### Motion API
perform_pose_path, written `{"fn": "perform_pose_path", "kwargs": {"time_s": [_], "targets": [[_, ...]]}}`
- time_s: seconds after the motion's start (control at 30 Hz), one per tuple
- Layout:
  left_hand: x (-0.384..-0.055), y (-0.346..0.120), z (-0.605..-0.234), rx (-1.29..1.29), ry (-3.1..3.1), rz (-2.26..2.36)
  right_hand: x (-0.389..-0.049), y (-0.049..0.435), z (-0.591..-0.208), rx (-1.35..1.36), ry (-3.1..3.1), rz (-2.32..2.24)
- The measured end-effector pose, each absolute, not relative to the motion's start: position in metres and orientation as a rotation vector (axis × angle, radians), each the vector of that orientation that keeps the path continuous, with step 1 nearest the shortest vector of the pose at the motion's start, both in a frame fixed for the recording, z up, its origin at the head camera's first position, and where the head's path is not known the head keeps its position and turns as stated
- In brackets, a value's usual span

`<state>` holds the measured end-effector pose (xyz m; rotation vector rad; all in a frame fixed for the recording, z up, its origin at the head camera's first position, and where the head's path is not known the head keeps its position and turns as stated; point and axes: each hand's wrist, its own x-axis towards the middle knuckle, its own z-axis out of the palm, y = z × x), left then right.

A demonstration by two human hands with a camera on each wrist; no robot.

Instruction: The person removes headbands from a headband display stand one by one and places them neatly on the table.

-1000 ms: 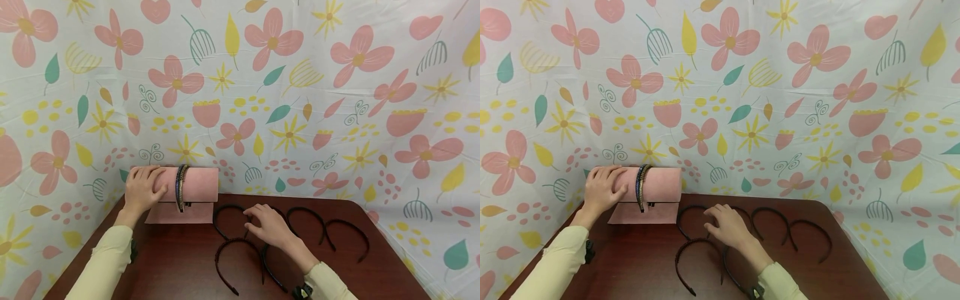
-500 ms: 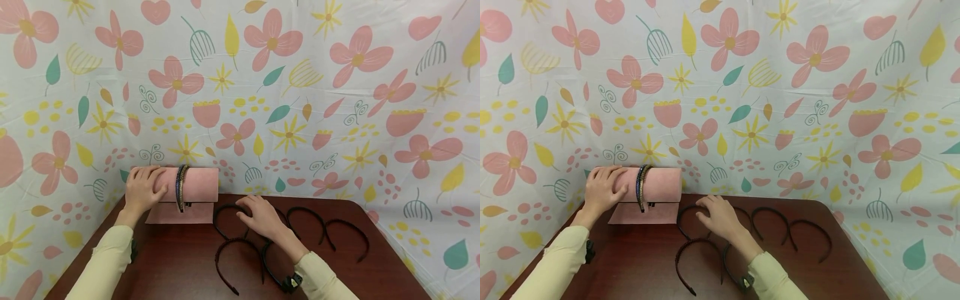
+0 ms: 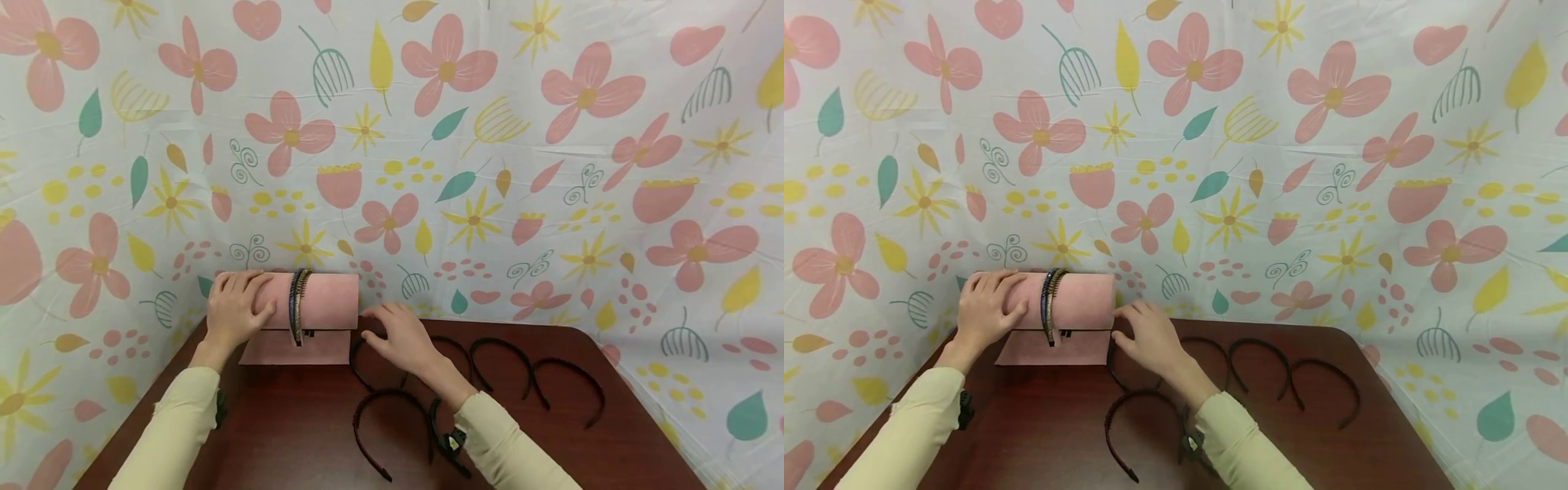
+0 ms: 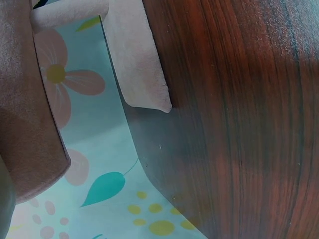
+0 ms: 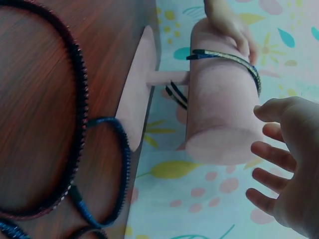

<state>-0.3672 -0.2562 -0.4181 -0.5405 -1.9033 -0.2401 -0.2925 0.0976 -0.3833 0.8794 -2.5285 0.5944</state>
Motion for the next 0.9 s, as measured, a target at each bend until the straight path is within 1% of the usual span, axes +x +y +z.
{"fn": "perform_pose_path", "kwargs": {"time_s": [0.53, 0.73, 0.9], "targets": [[-0.368, -0.259, -0.420, -0.532, -1.899, -0.233, -0.318, 0.044, -0.371, 0.963, -2.280, 0.580], [-0.371, -0.256, -0.419, -0.535, -1.899, -0.222, -0.327, 0.032, -0.368, 0.906, -2.340, 0.503], [-0.370, -0.257, -0.419, -0.531, -1.900, -0.219, -0.334, 0.018, -0.363, 0.910, -2.407, 0.384]]}}
